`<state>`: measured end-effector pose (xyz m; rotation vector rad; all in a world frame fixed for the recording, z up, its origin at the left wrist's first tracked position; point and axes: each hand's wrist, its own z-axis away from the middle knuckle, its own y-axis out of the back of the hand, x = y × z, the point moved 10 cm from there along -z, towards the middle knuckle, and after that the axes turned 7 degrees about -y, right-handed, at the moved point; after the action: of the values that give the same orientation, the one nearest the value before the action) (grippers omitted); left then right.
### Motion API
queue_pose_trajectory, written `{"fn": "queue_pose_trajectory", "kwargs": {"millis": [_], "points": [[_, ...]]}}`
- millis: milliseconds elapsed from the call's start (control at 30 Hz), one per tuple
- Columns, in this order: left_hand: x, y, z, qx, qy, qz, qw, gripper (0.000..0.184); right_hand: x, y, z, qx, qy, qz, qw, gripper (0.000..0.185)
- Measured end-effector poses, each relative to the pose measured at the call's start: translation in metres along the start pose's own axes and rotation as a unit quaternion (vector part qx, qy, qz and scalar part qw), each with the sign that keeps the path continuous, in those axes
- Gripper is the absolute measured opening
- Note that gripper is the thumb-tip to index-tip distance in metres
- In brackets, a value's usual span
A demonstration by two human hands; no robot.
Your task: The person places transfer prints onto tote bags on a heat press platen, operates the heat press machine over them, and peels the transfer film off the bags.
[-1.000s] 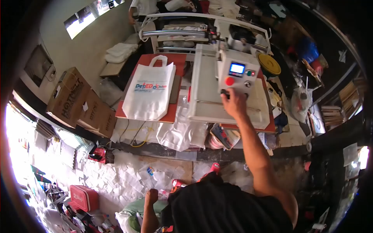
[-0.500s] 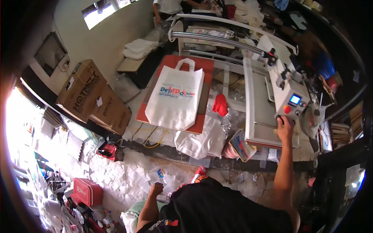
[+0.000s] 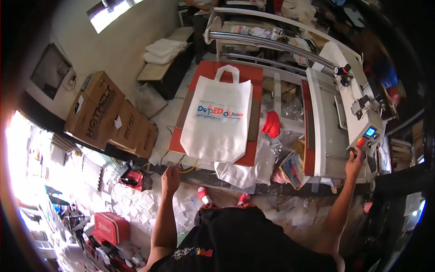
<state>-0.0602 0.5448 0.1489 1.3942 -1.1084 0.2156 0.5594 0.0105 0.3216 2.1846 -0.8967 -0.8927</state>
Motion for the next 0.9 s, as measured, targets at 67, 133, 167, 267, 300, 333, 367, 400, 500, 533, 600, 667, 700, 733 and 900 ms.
{"fn": "queue_pose_trajectory", "kwargs": {"millis": [67,133,167,267,300,333,367,400,500,533,600,667,700,733,900], "points": [[0.014,0.021,-0.032,0.015,-0.064,0.01,0.998,0.018,0.004,0.012,0.007,0.097,0.007,0.034,0.995,0.03],[0.002,0.031,-0.058,0.003,-0.061,0.025,0.998,0.019,0.004,0.019,0.009,0.125,-0.045,0.099,0.986,0.035],[-0.003,0.036,-0.066,0.0,-0.065,0.029,0.997,0.019,0.005,0.023,0.012,0.148,-0.093,0.155,0.972,0.039],[-0.018,0.038,-0.08,-0.043,-0.045,0.064,0.996,0.016,-0.003,-0.004,0.014,0.17,-0.103,0.161,0.967,0.033],[-0.02,0.035,-0.083,-0.058,-0.047,0.079,0.994,0.018,-0.026,-0.022,0.012,0.151,-0.085,0.12,0.978,0.028],[-0.019,0.032,-0.087,-0.073,-0.048,0.094,0.992,0.021,-0.051,-0.039,0.009,0.131,-0.068,0.079,0.986,0.023],[-0.014,0.03,-0.09,-0.077,-0.049,0.099,0.991,0.021,-0.112,-0.071,0.019,0.086,-0.055,0.01,0.995,0.026],[-0.004,0.031,-0.093,-0.072,-0.063,0.098,0.991,0.024,-0.177,-0.102,0.029,0.041,-0.047,-0.059,0.996,0.033],[0.007,0.013,-0.103,-0.107,-0.052,0.12,0.986,0.026,-0.349,-0.175,0.055,-0.081,0.011,-0.138,0.987,0.011],[0.021,0.007,-0.106,-0.099,-0.163,0.083,0.978,0.025,-0.389,-0.194,0.062,-0.128,-0.006,-0.17,0.977,0.009],[0.041,-0.003,-0.107,-0.079,-0.262,0.059,0.96,0.021,-0.425,-0.253,0.07,-0.132,0.071,-0.19,0.97,0.01],[0.036,-0.013,-0.111,-0.073,-0.274,0.027,0.959,0.022,-0.429,-0.308,0.072,-0.196,0.025,-0.161,0.967,0.017],[0.035,-0.017,-0.112,-0.068,-0.286,-0.009,0.956,0.023,-0.426,-0.33,0.072,-0.212,0.008,-0.133,0.968,0.021],[0.032,-0.019,-0.114,-0.081,-0.266,0.001,0.961,0.024,-0.419,-0.353,0.072,-0.213,0.009,-0.133,0.968,0.021],[0.024,-0.02,-0.115,-0.079,-0.267,0.008,0.96,0.024,-0.38,-0.392,0.063,-0.172,-0.029,-0.019,0.984,0.023]]}}
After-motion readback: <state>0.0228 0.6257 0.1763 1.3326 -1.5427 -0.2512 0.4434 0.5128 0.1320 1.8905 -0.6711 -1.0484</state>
